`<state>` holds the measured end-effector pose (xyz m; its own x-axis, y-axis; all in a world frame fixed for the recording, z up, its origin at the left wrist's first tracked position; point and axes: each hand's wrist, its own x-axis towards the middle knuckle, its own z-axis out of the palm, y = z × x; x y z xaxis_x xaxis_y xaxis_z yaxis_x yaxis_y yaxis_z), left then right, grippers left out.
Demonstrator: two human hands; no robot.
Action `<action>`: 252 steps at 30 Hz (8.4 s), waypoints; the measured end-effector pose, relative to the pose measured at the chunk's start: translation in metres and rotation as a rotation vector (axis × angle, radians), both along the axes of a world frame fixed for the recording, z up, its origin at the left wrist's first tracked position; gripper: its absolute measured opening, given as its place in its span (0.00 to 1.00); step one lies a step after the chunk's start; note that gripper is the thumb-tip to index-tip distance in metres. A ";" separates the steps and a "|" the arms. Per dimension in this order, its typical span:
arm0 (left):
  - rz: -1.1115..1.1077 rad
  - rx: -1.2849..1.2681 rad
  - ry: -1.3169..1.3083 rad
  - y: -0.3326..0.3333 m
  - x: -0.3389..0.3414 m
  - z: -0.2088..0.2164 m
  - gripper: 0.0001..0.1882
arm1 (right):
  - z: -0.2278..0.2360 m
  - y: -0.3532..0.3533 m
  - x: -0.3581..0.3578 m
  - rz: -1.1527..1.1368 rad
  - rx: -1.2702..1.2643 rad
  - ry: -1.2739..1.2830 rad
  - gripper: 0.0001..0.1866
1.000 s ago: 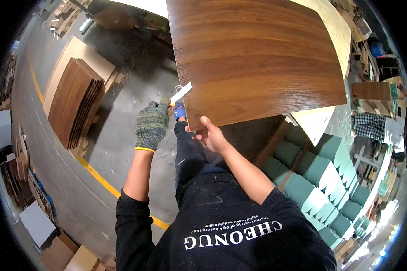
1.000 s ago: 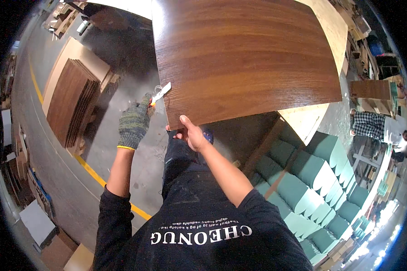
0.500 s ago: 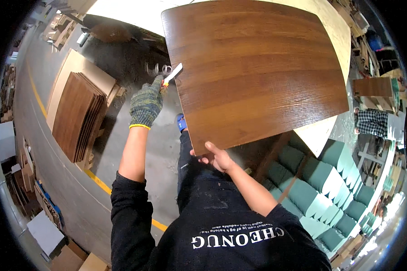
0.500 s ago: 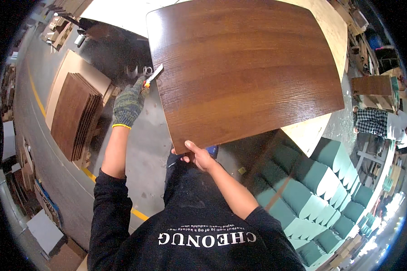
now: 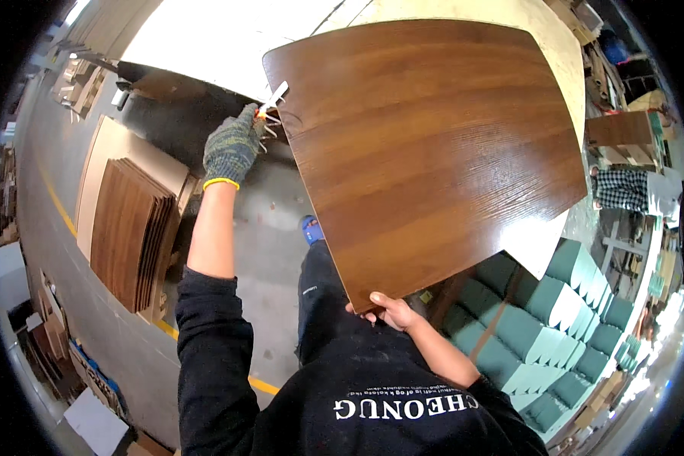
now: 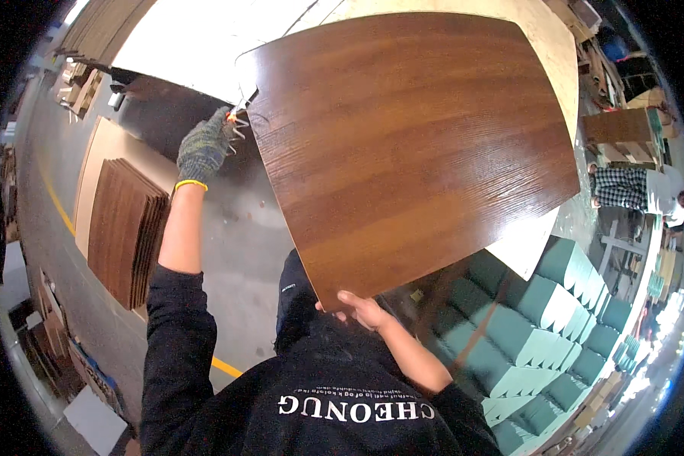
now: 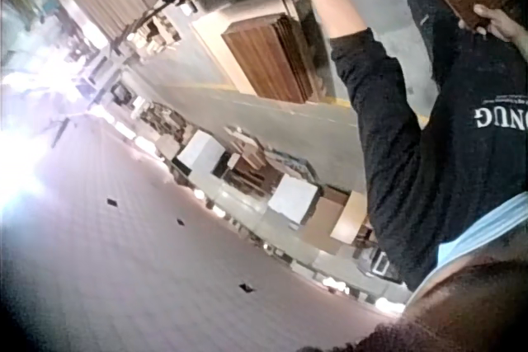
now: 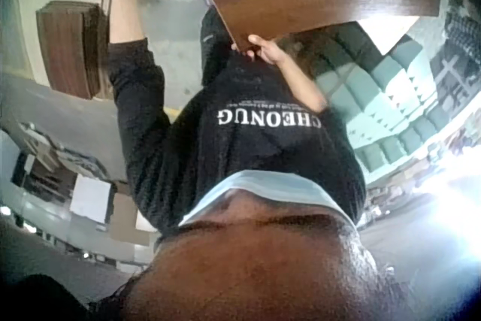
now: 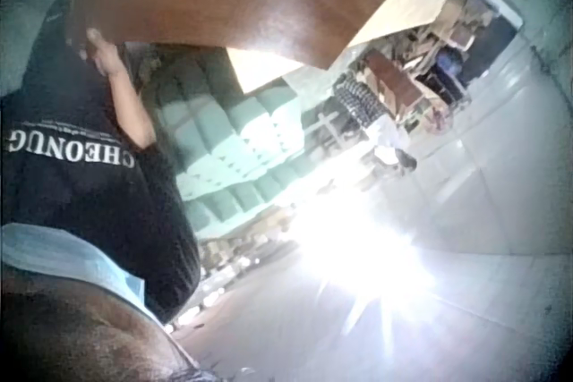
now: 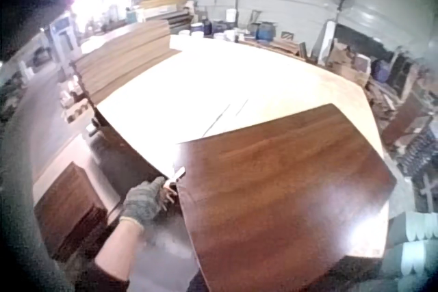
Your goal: The person trims the excess material from the edges of a wood-grain panel using a craft knife and then carries the panel to a stack of similar panels and places it on top.
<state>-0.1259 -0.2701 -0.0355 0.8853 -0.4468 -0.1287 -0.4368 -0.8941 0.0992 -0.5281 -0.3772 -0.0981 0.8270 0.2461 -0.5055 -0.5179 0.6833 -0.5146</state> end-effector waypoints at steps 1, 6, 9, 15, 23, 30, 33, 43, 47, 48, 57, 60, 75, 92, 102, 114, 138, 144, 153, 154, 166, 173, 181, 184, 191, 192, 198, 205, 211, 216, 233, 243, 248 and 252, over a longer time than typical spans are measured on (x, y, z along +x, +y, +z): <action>-0.043 -0.031 -0.046 0.001 0.016 -0.004 0.22 | 0.002 0.001 0.001 -0.012 -0.003 0.004 0.23; -0.094 -0.077 -0.105 -0.003 0.061 -0.007 0.21 | 0.003 0.005 -0.004 -0.016 -0.015 0.083 0.26; -0.129 -0.154 -0.185 0.007 0.036 -0.012 0.17 | 0.007 -0.011 -0.027 -0.025 0.008 0.076 0.25; -0.049 -0.198 -0.080 0.044 -0.144 -0.008 0.19 | 0.021 -0.117 -0.178 -0.113 -0.074 0.396 0.27; 0.122 -0.165 0.055 0.035 -0.303 -0.004 0.24 | 0.019 -0.208 -0.282 -0.282 -0.615 0.543 0.28; 0.162 -0.129 0.015 0.024 -0.324 -0.012 0.25 | -0.003 -0.191 -0.230 -0.796 -1.319 0.787 0.43; 0.201 -0.091 0.035 0.031 -0.309 -0.017 0.25 | 0.000 -0.192 -0.224 -0.689 -1.515 0.793 0.42; 0.195 -0.046 -0.010 0.042 -0.260 -0.021 0.23 | 0.008 -0.183 -0.214 -0.710 -1.502 0.794 0.41; 0.083 -0.095 -0.022 0.057 -0.278 -0.025 0.24 | 0.008 -0.215 -0.231 -0.552 -1.606 0.773 0.30; -0.010 -0.156 -0.021 0.062 -0.287 -0.029 0.24 | 0.002 -0.230 -0.244 -0.584 -1.769 0.751 0.27; 0.084 -0.109 0.158 0.032 -0.380 0.001 0.24 | 0.040 -0.150 -0.170 -0.027 -1.414 0.135 0.11; 0.047 -0.110 0.119 0.036 -0.383 -0.002 0.23 | 0.032 -0.077 -0.116 0.129 -0.450 0.137 0.21; -0.370 -0.031 -0.107 0.035 -0.278 -0.005 0.22 | -0.021 -0.047 -0.058 -0.686 0.094 0.241 0.14; -0.591 0.160 0.070 -0.091 -0.164 0.025 0.23 | -0.021 -0.046 -0.068 -0.669 0.060 0.232 0.10; -0.570 0.067 0.082 -0.186 -0.093 0.017 0.22 | -0.026 -0.044 -0.069 -0.729 -0.002 0.212 0.18; -0.536 -0.125 -0.032 -0.240 -0.045 -0.012 0.21 | -0.034 -0.038 -0.093 -0.645 -0.229 0.240 0.21; -0.066 0.004 0.066 -0.042 -0.299 -0.020 0.24 | 0.001 -0.114 -0.255 -0.931 -1.265 0.925 0.45; -0.052 -0.009 -0.002 -0.045 -0.277 -0.015 0.25 | -0.006 -0.117 -0.255 -0.946 -1.347 0.973 0.42; 0.013 -0.055 -0.028 -0.064 -0.177 -0.012 0.21 | 0.006 -0.115 -0.251 -0.940 -1.303 0.893 0.42; 0.018 -0.069 -0.042 -0.064 -0.163 -0.012 0.22 | 0.005 -0.115 -0.252 -0.938 -1.300 0.890 0.42; -0.021 -0.133 -0.066 -0.072 -0.034 -0.015 0.23 | -0.002 -0.117 -0.263 -0.917 -1.374 0.880 0.37; 0.036 -0.192 -0.025 -0.038 -0.010 -0.017 0.22 | -0.006 -0.164 -0.276 -0.762 -1.520 0.989 0.38; 0.238 -0.189 -0.031 0.054 -0.162 -0.040 0.25 | 0.020 -0.310 -0.246 -0.556 -2.331 1.013 0.31; 0.213 -0.231 -0.083 0.068 -0.199 -0.059 0.25 | 0.033 -0.286 -0.156 -0.746 -2.095 0.458 0.24; 0.315 -0.072 0.154 0.030 -0.238 -0.002 0.24 | 0.003 -0.032 0.009 -0.073 -0.171 0.054 0.27; 0.328 -0.074 0.145 0.028 -0.243 -0.001 0.24 | -0.016 -0.029 0.025 -0.296 0.035 0.072 0.26; 0.461 -0.157 0.027 0.042 -0.245 -0.007 0.23 | -0.018 -0.028 0.054 -0.821 0.154 0.265 0.19; 0.330 -0.142 0.039 0.044 -0.306 -0.009 0.23 | -0.030 -0.061 -0.001 -0.828 -0.040 0.180 0.18; 0.314 -0.204 0.126 0.034 -0.345 -0.004 0.25 | -0.030 -0.023 0.024 -0.708 0.024 0.142 0.16; 0.382 -0.186 0.048 0.043 -0.337 -0.019 0.26 | -0.015 -0.009 0.041 -0.660 0.017 0.130 0.18; 0.236 -0.033 -0.038 0.049 -0.305 -0.010 0.24 | -0.017 -0.022 0.028 -0.595 -0.003 0.176 0.19; -0.019 -0.023 0.071 0.063 -0.331 -0.003 0.23 | -0.013 -0.058 -0.034 -0.563 -0.152 0.135 0.18; -0.096 -0.027 0.065 0.051 -0.324 0.001 0.23 | -0.019 -0.070 -0.050 -0.536 -0.134 0.126 0.19; -0.103 0.018 0.039 0.028 -0.296 -0.001 0.21 | -0.011 -0.075 -0.052 -0.517 -0.154 0.149 0.21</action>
<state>-0.4224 -0.2421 -0.0361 0.8290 -0.5324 -0.1712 -0.5224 -0.8465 0.1028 -0.5798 -0.4526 -0.1087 0.7373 -0.2584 -0.6242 -0.2102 0.7903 -0.5755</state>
